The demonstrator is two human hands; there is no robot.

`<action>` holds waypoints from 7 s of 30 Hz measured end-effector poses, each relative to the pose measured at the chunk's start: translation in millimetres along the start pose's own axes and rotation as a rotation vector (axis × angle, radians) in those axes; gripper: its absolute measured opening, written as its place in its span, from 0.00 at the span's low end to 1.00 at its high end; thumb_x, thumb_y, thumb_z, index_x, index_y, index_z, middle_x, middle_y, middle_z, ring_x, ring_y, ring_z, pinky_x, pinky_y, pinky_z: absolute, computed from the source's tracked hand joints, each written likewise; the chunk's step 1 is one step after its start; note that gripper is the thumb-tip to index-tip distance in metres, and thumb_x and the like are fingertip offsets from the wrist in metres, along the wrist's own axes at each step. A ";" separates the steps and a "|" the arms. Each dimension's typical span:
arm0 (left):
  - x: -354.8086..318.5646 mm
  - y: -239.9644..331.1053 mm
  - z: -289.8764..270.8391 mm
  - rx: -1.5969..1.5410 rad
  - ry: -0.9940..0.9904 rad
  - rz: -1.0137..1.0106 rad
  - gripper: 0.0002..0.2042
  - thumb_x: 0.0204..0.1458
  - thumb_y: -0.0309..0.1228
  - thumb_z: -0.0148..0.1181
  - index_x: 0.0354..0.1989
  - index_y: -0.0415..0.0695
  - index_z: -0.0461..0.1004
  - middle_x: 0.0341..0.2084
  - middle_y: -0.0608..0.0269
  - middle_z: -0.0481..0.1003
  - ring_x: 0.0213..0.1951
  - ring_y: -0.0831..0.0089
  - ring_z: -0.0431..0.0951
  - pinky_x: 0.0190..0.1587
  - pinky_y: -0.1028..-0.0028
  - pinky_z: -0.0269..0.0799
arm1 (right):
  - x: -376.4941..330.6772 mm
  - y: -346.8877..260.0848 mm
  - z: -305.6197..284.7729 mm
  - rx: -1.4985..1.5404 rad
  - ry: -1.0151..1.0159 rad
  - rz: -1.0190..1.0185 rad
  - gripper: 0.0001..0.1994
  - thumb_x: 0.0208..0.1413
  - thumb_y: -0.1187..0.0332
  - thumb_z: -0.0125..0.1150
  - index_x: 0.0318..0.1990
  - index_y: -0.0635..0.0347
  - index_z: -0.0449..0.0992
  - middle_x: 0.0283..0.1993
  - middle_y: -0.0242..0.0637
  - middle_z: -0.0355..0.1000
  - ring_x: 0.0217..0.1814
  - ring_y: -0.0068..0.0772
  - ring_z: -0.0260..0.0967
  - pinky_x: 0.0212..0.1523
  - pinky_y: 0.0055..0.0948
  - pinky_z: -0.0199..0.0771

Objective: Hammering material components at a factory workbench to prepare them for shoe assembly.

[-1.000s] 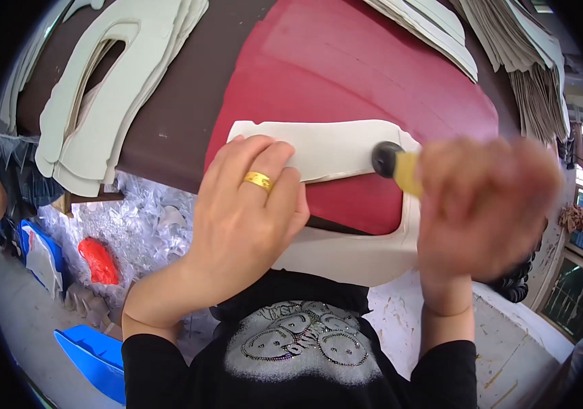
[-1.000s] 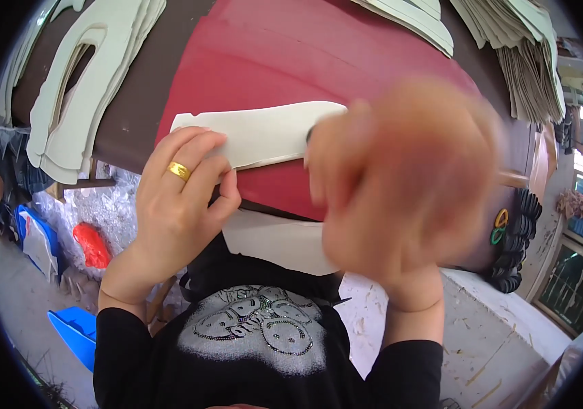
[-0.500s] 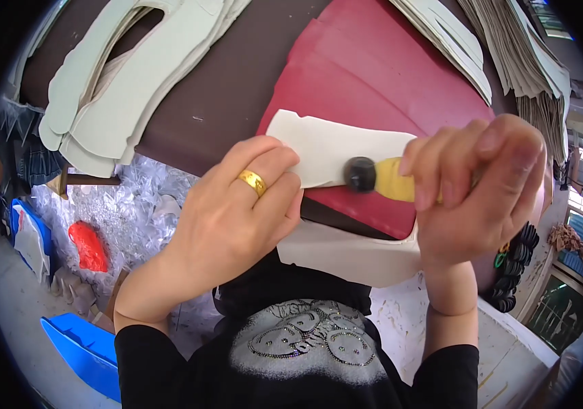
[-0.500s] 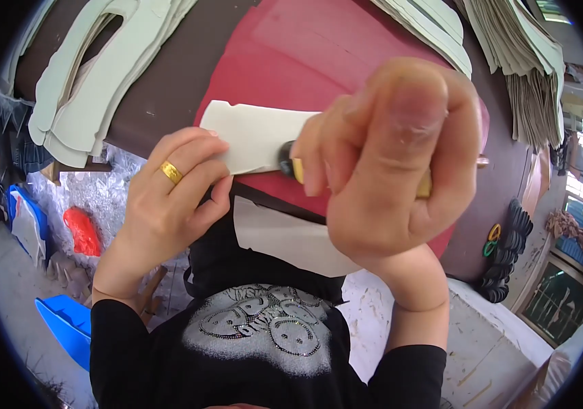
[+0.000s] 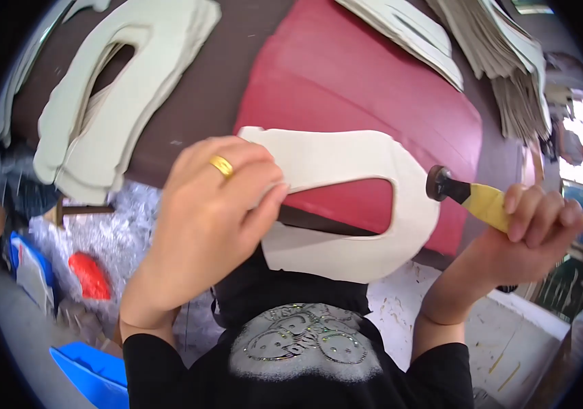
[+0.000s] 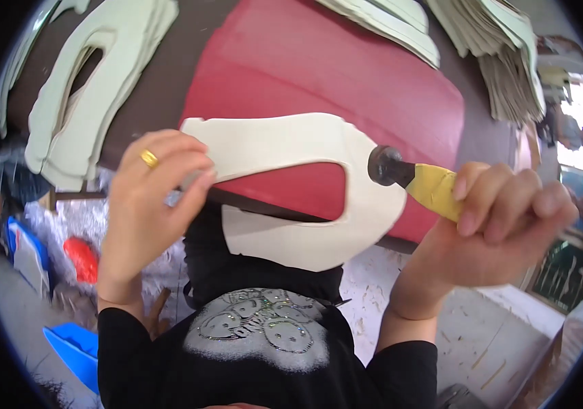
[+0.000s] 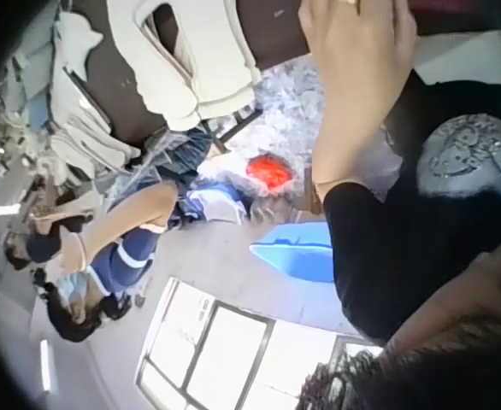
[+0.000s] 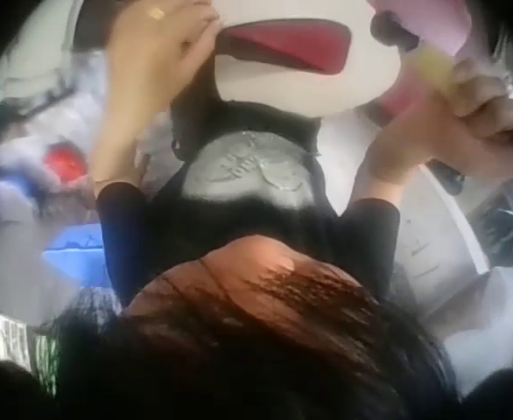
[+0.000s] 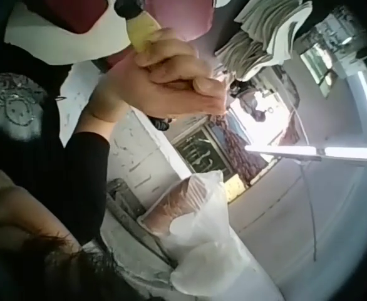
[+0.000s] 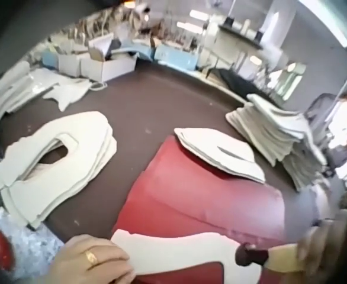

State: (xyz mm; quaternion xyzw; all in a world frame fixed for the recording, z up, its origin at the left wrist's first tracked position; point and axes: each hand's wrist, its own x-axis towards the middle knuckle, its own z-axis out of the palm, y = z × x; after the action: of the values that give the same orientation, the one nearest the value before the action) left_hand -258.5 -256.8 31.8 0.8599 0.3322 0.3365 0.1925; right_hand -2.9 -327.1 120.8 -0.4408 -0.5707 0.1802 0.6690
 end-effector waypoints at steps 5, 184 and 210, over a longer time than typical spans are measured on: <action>69.9 18.3 41.6 0.013 -0.168 0.158 0.13 0.43 0.30 0.67 0.35 0.37 0.75 0.37 0.61 0.75 0.38 0.61 0.74 0.45 0.69 0.70 | -30.7 14.3 -51.0 -0.108 0.459 0.165 0.12 0.68 0.61 0.39 0.31 0.49 0.65 0.12 0.22 0.49 0.11 0.17 0.49 0.22 0.23 0.60; 52.4 28.1 72.5 -0.149 -0.252 0.160 0.03 0.42 0.22 0.63 0.22 0.40 0.75 0.38 0.66 0.77 0.50 0.64 0.75 0.47 0.70 0.73 | -30.9 38.9 3.7 0.169 -0.133 0.278 0.12 0.70 0.63 0.29 0.38 0.49 0.61 0.15 0.21 0.52 0.14 0.17 0.53 0.19 0.19 0.59; 33.0 33.9 65.4 -0.074 -0.046 -0.033 0.05 0.39 0.19 0.62 0.24 0.40 0.74 0.38 0.65 0.77 0.47 0.65 0.73 0.45 0.71 0.71 | -16.7 38.4 22.7 0.107 -0.155 0.212 0.15 0.70 0.57 0.31 0.37 0.49 0.64 0.14 0.23 0.49 0.11 0.19 0.49 0.19 0.25 0.56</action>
State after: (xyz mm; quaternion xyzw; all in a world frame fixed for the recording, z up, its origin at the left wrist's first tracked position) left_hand -179.0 -264.6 19.8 0.8540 0.3291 0.3256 0.2374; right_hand -18.6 -309.8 79.2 -0.4470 -0.5604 0.3136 0.6227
